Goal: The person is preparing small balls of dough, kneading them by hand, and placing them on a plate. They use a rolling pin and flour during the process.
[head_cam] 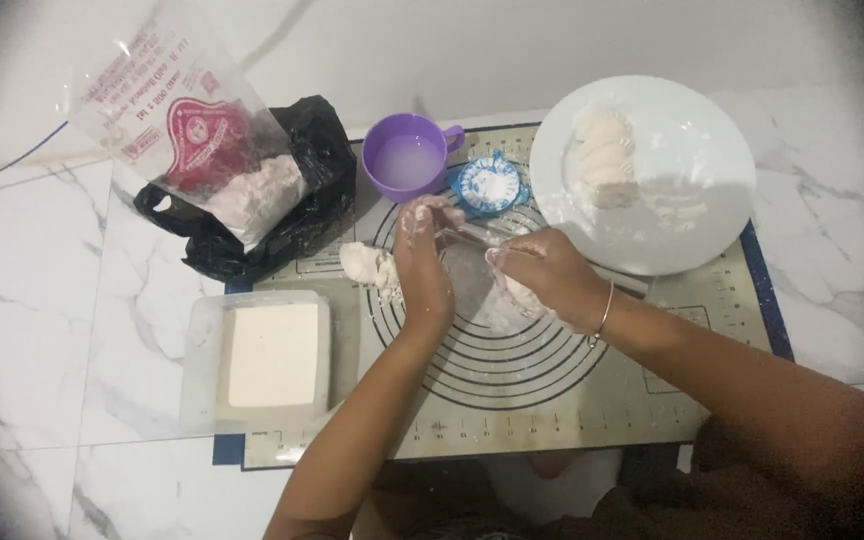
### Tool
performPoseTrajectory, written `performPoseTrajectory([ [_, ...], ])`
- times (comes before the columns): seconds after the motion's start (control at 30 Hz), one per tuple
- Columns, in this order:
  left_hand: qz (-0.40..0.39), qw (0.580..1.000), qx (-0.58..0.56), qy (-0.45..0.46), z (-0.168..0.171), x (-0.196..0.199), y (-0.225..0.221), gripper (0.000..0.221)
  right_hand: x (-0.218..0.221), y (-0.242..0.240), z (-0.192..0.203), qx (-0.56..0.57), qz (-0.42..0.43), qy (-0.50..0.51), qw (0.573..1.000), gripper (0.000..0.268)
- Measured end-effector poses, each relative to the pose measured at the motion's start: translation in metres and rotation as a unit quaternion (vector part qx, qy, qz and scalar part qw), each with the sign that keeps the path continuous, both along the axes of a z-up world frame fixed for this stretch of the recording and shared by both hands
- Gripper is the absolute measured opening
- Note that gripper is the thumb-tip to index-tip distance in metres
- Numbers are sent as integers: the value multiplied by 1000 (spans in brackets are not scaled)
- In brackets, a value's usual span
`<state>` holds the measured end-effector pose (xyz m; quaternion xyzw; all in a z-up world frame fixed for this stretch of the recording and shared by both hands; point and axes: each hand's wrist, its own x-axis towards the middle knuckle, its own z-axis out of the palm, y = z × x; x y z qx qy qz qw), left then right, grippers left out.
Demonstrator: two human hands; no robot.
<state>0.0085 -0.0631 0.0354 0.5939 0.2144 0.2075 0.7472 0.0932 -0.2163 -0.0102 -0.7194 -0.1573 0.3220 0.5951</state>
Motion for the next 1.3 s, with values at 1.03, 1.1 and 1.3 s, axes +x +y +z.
performPoseTrajectory([
  [1.03,29,895,-393,-207,2,-12,28,44,-117,8,-20,-360,187,-457,792,111],
  [1.1,-8,883,-403,-238,3,-17,32,34,-115,14,-21,-361,178,-475,783,112],
  [1.3,-163,879,-361,-265,2,-16,54,56,-101,53,9,-392,240,-418,784,100],
])
